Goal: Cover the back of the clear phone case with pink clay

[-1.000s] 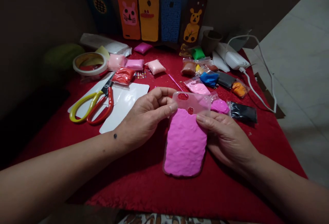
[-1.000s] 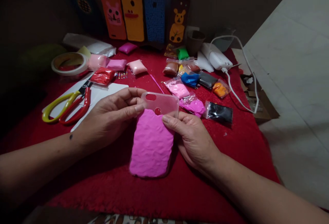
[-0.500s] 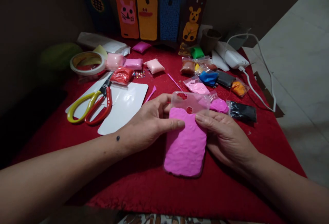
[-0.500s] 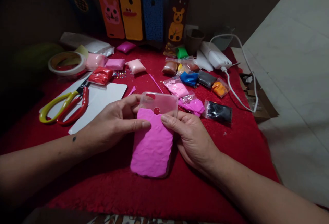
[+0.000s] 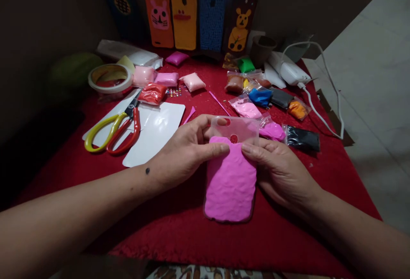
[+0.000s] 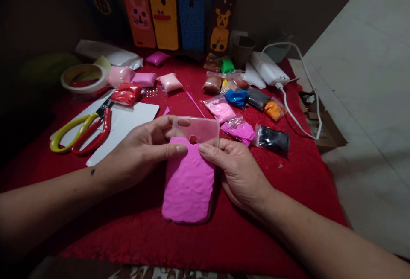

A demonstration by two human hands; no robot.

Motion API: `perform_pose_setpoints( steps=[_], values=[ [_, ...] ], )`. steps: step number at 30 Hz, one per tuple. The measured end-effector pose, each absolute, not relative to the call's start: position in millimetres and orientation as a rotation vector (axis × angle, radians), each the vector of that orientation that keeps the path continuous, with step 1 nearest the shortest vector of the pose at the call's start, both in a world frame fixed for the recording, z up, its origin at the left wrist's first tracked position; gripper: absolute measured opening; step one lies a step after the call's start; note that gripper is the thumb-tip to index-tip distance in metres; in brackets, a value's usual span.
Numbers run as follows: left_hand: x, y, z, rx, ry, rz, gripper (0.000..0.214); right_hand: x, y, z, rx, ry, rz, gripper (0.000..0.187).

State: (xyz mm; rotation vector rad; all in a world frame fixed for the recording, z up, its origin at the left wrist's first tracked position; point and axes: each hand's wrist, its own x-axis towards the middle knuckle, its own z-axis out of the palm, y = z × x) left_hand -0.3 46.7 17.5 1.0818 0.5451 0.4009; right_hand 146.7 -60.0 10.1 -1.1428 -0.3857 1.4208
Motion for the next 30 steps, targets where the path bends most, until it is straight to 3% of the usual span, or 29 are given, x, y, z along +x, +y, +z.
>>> perform_pose_setpoints(
  steps=[21, 30],
  values=[
    [0.1, 45.4, 15.6, 1.094, 0.461, 0.428, 0.046, 147.8, -67.2, 6.9, -1.162, -0.55, 1.499, 0.011],
    [-1.7, 44.3, 10.5, 1.071, 0.401, 0.426, 0.035, 146.5, -64.9, 11.4, -1.129, -0.506, 1.514, 0.019]
  ],
)
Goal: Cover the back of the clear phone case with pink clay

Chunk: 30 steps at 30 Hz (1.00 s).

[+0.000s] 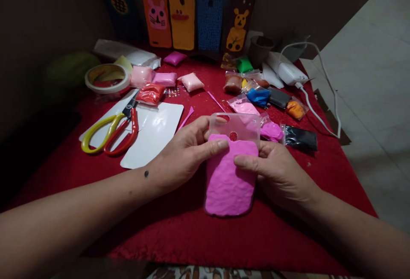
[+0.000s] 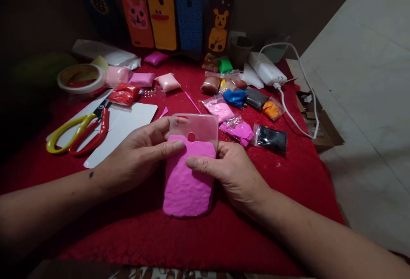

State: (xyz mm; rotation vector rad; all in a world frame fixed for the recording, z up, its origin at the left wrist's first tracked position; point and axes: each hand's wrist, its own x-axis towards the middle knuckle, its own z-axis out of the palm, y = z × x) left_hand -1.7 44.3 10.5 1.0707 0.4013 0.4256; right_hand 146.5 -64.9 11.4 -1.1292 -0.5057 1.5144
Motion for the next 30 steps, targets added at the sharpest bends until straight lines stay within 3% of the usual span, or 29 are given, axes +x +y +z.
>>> perform_pose_setpoints(
  steps=[8, 23, 30],
  values=[
    [-2.7, 43.5, 11.8, 1.158, 0.463, 0.381, 0.053, 146.8, -66.2, 10.4, -1.188, -0.526, 1.524, 0.009],
    [-2.7, 42.8, 14.0, 1.162, 0.476, 0.381, 0.046, 147.6, -65.1, 7.9, -1.199, -0.474, 1.455, 0.023],
    [-1.5, 45.0, 11.1, 1.068, 0.391, 0.424, 0.042, 144.1, -59.9, 14.8, -0.987, -0.462, 1.417, 0.016]
  ],
)
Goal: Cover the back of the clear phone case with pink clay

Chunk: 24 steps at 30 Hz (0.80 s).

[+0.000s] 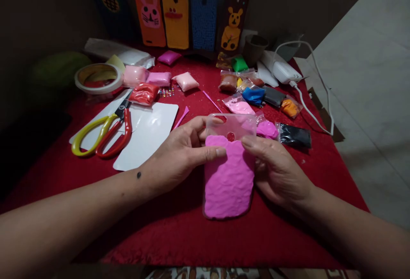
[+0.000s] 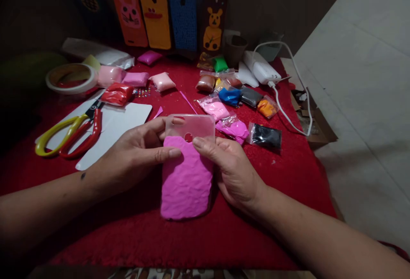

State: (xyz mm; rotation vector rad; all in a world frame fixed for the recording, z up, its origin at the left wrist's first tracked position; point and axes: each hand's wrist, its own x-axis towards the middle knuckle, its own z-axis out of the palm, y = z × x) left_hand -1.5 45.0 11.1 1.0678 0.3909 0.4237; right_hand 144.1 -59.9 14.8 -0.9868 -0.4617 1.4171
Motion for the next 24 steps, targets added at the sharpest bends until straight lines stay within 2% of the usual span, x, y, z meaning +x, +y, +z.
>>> perform_pose_setpoints(
  steps=[4, 7, 11, 14, 20, 24],
  values=[
    [-0.8, 45.1, 9.1, 1.051, 0.372, 0.419, 0.032, 144.3, -61.9, 15.3, -0.973, -0.493, 1.468, 0.008],
    [-0.9, 44.9, 8.9, 1.047, 0.366, 0.414, 0.027, 146.1, -65.2, 11.7, -1.083, -0.526, 1.492, 0.019],
    [-0.5, 45.1, 12.7, 1.053, 0.39, 0.369, 0.037, 146.9, -65.4, 8.7, -1.158, -0.551, 1.464, 0.012],
    [0.1, 45.0, 16.4, 1.021, 0.431, 0.33, 0.045, 146.4, -63.5, 9.4, -1.107, -0.548, 1.473, 0.015],
    [-0.1, 46.9, 13.2, 1.012, 0.479, 0.449, 0.041, 148.7, -63.6, 11.3, -1.102, -0.483, 1.5, 0.029],
    [1.0, 46.3, 11.8, 1.022, 0.456, 0.445, 0.042, 148.8, -64.9, 10.4, -1.137, -0.532, 1.483, 0.027]
  ],
)
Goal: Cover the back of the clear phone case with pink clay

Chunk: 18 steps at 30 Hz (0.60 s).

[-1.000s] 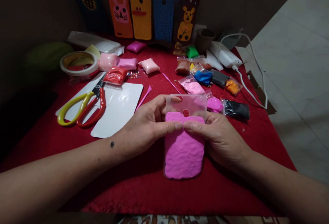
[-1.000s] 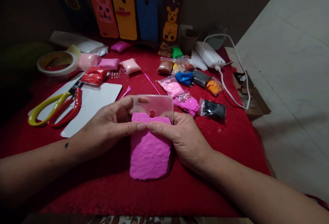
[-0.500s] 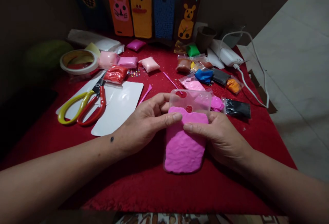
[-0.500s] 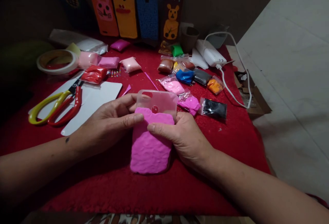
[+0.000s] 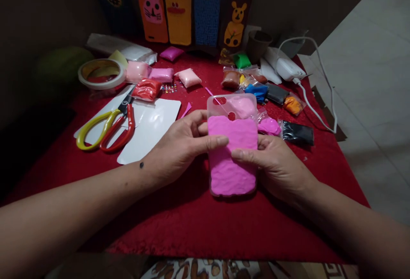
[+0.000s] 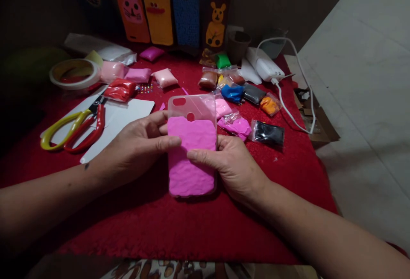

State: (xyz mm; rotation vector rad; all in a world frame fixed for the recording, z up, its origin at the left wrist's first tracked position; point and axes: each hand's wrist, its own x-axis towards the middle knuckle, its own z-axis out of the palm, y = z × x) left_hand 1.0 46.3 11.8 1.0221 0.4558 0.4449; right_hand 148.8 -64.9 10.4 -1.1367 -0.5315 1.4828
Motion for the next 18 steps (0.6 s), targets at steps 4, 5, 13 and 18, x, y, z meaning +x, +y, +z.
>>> perform_pose_setpoints(
  steps=[4, 5, 13, 18],
  values=[
    [2.4, 43.3, 15.7, 1.121, 0.506, 0.393, 0.05, 147.0, -64.3, 9.6, -1.158, -0.579, 1.436, 0.025],
    [2.5, 42.9, 16.1, 1.142, 0.516, 0.39, 0.049, 146.8, -64.0, 9.7, -1.16, -0.572, 1.434, 0.024],
    [1.2, 39.8, 11.0, 1.234, 0.422, 0.428, 0.044, 146.8, -65.6, 9.1, -1.189, -0.537, 1.39, 0.023],
    [1.7, 39.7, 15.8, 1.132, 0.401, 0.318, 0.05, 146.4, -65.0, 8.3, -1.135, -0.54, 1.364, 0.024]
  ],
)
